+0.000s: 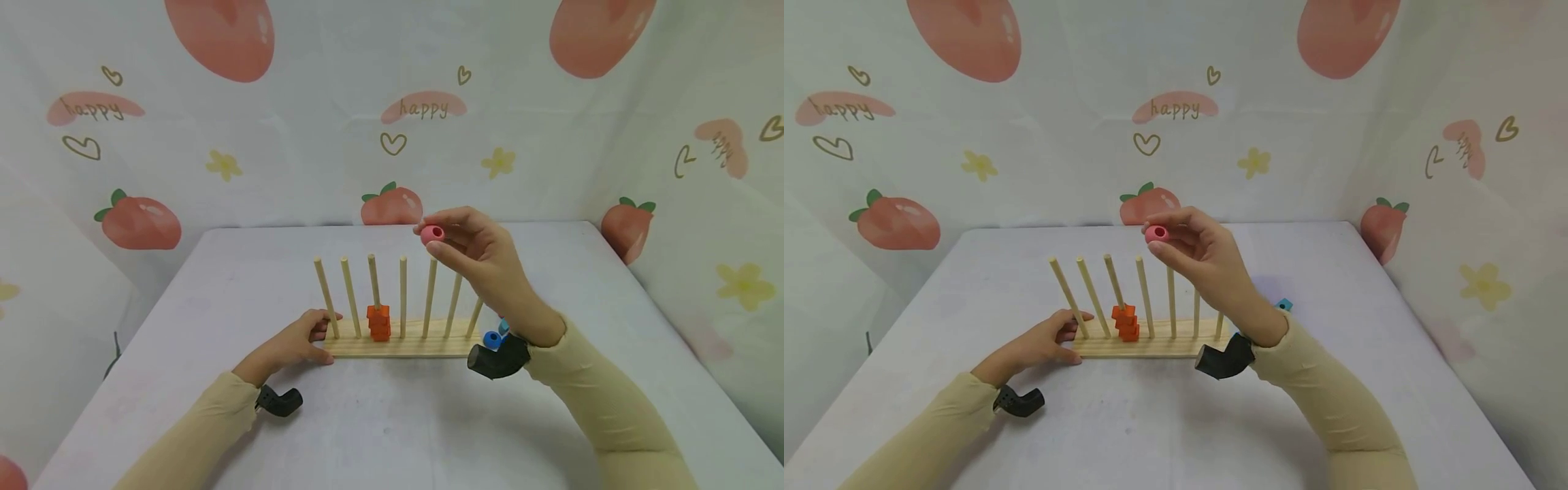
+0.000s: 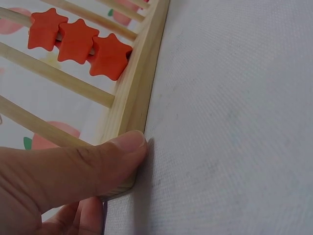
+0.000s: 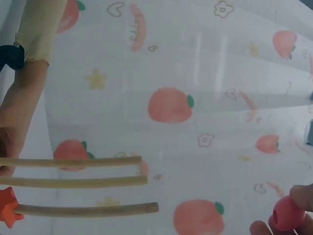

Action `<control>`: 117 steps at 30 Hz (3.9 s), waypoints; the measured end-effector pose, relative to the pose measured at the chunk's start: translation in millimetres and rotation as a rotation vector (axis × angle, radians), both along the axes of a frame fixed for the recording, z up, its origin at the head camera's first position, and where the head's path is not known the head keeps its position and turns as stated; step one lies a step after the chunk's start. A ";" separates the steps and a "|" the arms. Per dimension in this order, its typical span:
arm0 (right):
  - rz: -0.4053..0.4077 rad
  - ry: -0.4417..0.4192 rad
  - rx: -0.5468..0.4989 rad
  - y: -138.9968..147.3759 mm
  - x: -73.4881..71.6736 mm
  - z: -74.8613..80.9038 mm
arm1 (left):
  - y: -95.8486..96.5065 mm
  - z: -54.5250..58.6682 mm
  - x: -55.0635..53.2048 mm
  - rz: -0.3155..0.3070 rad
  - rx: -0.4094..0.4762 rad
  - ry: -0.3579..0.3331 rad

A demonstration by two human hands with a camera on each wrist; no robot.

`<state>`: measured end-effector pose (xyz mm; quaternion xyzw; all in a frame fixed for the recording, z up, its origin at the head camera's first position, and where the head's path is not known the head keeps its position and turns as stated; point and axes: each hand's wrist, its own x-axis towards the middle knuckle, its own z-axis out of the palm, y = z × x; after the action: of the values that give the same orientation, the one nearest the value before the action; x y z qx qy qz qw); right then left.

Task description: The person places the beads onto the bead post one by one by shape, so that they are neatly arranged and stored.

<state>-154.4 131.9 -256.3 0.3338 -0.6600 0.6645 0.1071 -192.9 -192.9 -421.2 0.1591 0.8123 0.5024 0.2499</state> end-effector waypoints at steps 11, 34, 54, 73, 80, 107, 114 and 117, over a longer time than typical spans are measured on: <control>-0.055 -0.029 0.090 -16.1 -13.1 -8.4 | 0.1 0.9 1.4 -0.006 0.009 0.008; -0.117 -0.081 0.263 -31.7 -16.5 -25.8 | 0.9 1.9 2.1 0.014 -0.017 0.011; -0.213 -0.039 0.068 -41.8 -15.5 -50.9 | 1.3 3.3 3.3 0.012 -0.006 0.018; -0.217 -0.073 0.083 -42.2 -13.6 -49.9 | 1.7 3.8 4.3 0.013 -0.006 0.017; -0.218 -0.083 0.106 -41.0 -14.6 -49.8 | 0.4 0.7 2.2 0.010 -0.014 0.023; -0.199 -0.139 0.161 -38.3 -12.8 -53.9 | 0.3 0.9 2.3 0.005 0.006 0.014; -0.192 -0.176 0.099 -39.3 -10.7 -65.9 | 0.8 1.9 2.5 0.004 0.010 0.022; -0.193 -0.213 0.101 -39.2 -10.2 -73.8 | 1.2 2.1 2.9 0.000 0.010 0.022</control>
<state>-164.5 92.7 -330.0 0.2015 -0.7293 0.6486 0.0827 -189.9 -191.8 -419.1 0.1658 0.8125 0.5047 0.2402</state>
